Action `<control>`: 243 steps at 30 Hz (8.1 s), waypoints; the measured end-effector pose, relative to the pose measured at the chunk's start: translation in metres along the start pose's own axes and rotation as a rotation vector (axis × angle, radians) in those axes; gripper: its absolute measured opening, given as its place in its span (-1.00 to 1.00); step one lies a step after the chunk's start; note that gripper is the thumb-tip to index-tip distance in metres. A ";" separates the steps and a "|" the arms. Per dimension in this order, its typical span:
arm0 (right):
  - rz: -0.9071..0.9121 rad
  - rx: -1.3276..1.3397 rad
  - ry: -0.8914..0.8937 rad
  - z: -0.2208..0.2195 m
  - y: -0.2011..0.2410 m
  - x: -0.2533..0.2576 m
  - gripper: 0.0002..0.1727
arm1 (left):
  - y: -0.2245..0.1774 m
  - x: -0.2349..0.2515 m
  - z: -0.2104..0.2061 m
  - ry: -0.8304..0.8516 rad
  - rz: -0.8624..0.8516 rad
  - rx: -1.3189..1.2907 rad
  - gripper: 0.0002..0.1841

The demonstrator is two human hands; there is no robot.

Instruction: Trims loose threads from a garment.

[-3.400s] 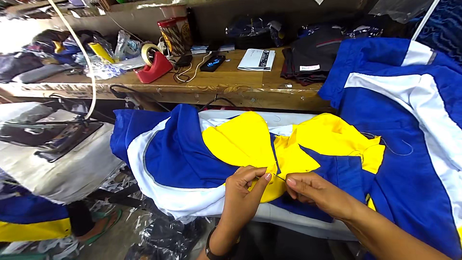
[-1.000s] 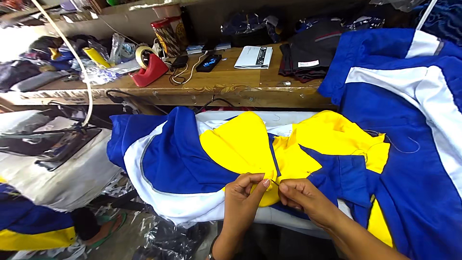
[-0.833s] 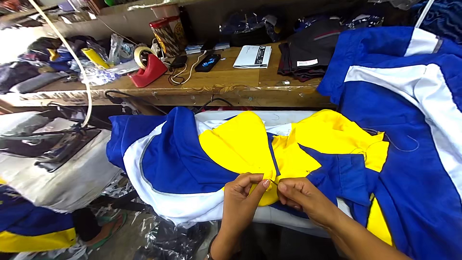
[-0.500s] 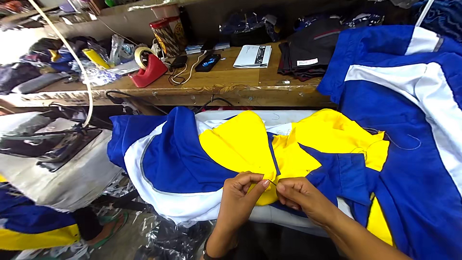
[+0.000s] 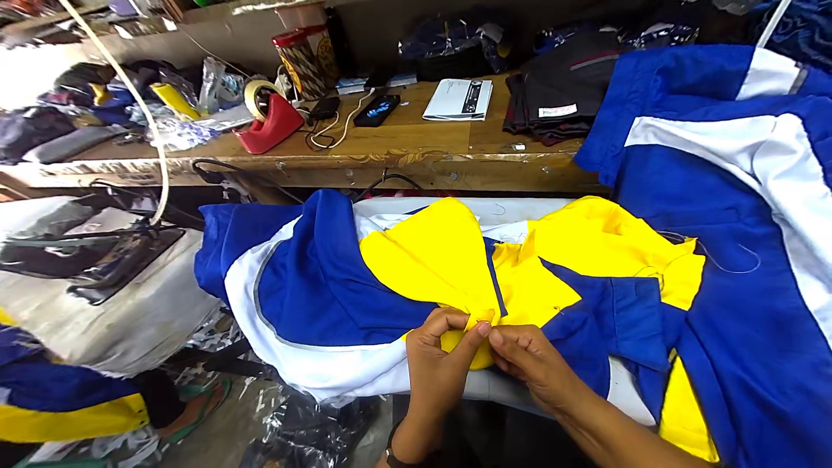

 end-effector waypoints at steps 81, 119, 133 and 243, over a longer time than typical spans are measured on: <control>0.203 -0.905 -0.526 0.125 0.125 -0.020 -0.87 | 0.024 0.053 -0.087 0.498 0.147 0.335 -0.83; 0.190 -1.189 -0.467 0.123 0.117 -0.061 -0.62 | 0.012 0.059 -0.106 0.524 0.156 0.181 -0.78; 0.283 -1.297 -0.325 0.125 0.125 -0.057 -0.65 | 0.009 0.064 -0.110 0.637 0.236 0.267 -0.76; 0.002 -0.042 0.026 0.067 0.073 0.010 -0.56 | 0.023 0.064 -0.082 0.169 0.241 -0.252 -0.79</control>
Point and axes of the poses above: each hand's wrist, its own x-axis towards the middle knuckle, its own z-axis out of the back of the hand, y = z × x, the point moved 7 cm from there along x, towards the middle knuckle, and after that the axes turned 5 degrees about y, right-handed, at the moved point
